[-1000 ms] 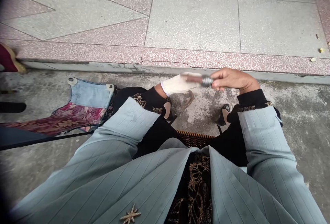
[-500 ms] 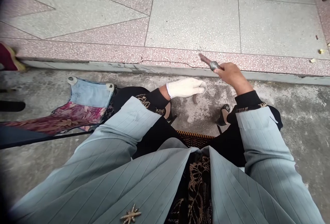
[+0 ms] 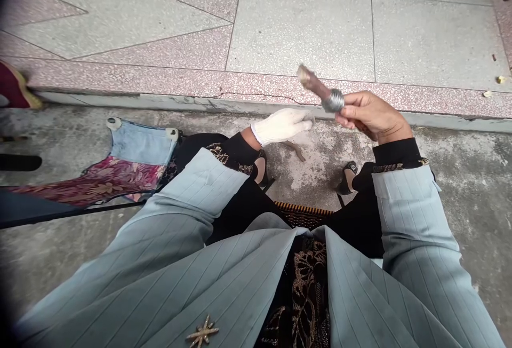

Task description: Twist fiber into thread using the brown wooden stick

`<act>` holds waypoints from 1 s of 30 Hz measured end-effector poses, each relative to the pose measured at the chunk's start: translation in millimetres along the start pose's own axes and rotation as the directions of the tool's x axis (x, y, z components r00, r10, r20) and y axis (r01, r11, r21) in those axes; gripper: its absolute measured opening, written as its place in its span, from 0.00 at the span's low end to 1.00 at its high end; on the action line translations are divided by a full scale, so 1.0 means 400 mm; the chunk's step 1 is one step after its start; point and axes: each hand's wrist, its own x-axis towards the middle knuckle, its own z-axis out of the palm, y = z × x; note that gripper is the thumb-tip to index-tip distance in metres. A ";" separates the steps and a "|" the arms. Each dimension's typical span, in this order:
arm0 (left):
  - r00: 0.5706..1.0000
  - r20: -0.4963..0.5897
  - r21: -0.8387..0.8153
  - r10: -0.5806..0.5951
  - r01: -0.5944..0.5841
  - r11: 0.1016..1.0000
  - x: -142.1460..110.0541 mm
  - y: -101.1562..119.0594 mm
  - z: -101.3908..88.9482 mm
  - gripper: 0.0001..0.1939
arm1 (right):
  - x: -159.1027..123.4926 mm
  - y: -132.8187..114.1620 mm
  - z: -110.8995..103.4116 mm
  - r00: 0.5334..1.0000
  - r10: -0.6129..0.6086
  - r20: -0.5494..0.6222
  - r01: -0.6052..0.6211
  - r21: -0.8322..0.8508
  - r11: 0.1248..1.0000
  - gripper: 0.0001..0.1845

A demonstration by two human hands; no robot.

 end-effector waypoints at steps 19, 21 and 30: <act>0.992 -0.001 0.406 0.123 -0.112 0.907 0.000 0.003 0.049 0.18 | 0.071 0.079 -0.011 0.856 0.507 0.103 -0.328 -0.648 0.687 0.16; 0.986 0.043 0.355 0.164 -0.169 0.920 -0.001 0.005 0.049 0.17 | 0.074 0.082 0.012 0.770 0.540 0.340 -0.249 -0.620 0.744 0.18; 0.994 -0.046 -0.200 0.102 -0.109 0.974 0.005 0.000 0.023 0.14 | 0.018 0.016 0.011 0.994 -0.065 -0.084 0.074 0.112 0.991 0.23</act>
